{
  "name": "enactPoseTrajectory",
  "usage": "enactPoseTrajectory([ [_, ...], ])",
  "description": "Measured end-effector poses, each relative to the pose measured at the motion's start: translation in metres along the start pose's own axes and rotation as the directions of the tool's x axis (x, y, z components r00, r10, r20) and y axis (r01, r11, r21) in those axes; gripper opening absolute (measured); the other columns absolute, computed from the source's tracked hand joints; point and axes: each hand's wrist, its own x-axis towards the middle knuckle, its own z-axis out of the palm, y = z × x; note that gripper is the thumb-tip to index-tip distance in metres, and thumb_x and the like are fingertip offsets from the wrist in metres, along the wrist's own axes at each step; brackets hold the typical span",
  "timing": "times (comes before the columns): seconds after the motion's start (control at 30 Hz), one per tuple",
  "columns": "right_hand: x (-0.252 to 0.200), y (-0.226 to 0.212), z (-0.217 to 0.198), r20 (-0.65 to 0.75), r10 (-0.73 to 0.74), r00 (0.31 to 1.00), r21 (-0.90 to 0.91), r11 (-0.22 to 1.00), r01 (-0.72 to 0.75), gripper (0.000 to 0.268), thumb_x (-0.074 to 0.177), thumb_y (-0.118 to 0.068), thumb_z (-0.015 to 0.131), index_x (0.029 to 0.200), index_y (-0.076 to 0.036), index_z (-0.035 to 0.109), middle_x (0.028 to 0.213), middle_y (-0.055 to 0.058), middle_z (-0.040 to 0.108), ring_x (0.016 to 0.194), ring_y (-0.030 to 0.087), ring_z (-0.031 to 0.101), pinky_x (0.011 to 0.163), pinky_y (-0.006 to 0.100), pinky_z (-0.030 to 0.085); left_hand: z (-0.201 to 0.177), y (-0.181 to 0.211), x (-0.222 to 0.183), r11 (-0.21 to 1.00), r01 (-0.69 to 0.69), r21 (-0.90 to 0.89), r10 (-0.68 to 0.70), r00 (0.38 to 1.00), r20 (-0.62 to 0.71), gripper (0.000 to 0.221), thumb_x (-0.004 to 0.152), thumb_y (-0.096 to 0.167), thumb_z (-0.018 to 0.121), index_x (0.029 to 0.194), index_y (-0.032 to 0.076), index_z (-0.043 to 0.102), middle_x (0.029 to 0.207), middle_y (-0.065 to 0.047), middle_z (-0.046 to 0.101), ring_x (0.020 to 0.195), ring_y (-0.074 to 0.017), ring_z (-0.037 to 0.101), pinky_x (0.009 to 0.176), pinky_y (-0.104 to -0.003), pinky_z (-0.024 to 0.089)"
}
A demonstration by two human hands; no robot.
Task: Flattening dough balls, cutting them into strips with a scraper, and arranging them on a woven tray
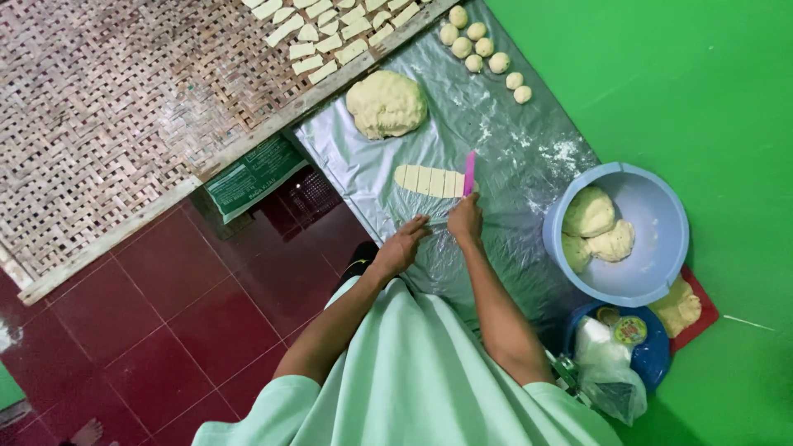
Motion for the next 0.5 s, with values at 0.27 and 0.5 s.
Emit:
enactPoseTrajectory([
  [0.27,-0.034,0.020,0.001,0.032,0.018,0.999,-0.049,0.999,-0.016,0.025,0.108,-0.026,0.036,0.124,-0.008,0.041,0.102,0.029,0.072,0.099,0.050,0.072,0.080,0.060,0.060,0.011,-0.005,0.003,0.999,0.051,-0.009,-0.051,0.999,-0.019,0.042,0.085,-0.006,0.052,0.125,0.001,0.060,0.150,-0.026,0.049,0.141,-0.0486,0.044,0.119,-0.055,0.040],
  [0.5,0.004,0.010,0.003,0.052,0.009,0.999,-0.038,0.999,-0.007,0.029,0.098,-0.014,0.049,0.125,-0.007,0.040,0.106,0.031,0.071,0.104,0.053,0.069,0.084,0.065,0.057,0.022,-0.018,0.007,0.999,0.034,0.022,-0.033,0.999,-0.025,0.032,0.081,0.000,0.059,0.113,-0.003,0.064,0.143,-0.027,0.054,0.136,-0.0479,0.050,0.120,-0.052,0.041],
])
